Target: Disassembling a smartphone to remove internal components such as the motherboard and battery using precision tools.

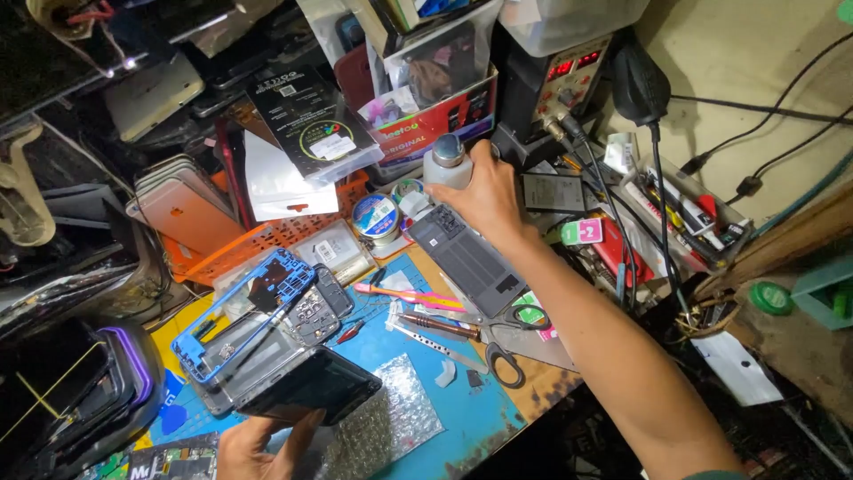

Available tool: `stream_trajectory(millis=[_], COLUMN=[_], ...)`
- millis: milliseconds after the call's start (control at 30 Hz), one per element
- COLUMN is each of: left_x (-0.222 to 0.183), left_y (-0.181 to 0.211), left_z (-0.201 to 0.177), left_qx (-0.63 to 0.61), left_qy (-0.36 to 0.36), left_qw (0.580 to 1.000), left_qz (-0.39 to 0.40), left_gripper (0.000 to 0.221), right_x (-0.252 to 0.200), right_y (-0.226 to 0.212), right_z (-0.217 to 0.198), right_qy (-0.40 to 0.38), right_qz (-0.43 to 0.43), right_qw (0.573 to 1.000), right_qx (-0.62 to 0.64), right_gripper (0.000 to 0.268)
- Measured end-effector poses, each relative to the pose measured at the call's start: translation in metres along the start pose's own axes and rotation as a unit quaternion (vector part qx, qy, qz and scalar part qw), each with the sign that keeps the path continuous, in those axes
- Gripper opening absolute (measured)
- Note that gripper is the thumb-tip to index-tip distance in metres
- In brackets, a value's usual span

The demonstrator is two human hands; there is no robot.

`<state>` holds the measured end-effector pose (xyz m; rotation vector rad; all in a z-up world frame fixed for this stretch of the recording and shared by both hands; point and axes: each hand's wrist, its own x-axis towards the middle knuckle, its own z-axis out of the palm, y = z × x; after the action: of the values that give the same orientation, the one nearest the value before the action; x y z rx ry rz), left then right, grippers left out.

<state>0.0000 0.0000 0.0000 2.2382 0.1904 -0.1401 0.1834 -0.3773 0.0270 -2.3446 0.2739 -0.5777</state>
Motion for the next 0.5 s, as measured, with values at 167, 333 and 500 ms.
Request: stream_trajectory(millis=[167, 333, 500], left_x=[0.004, 0.0, -0.002], left_y=[-0.025, -0.017, 0.001], left_z=[-0.009, -0.023, -0.027], left_qx=[-0.129, -0.163, -0.237], left_qy=[0.071, 0.213, 0.208], left_qw=[0.989, 0.958, 0.945], left_qz=[0.029, 0.103, 0.088], left_gripper=[0.018, 0.018, 0.022], right_x=[-0.021, -0.114, -0.212], right_y=[-0.015, -0.055, -0.06], right_z=[-0.034, -0.066, -0.034], right_qy=[-0.059, -0.028, -0.216], right_qz=[0.028, -0.122, -0.345], right_qw=[0.997, 0.992, 0.913], right_qx=[-0.033, 0.01, -0.001], right_gripper=[0.083, 0.058, 0.046])
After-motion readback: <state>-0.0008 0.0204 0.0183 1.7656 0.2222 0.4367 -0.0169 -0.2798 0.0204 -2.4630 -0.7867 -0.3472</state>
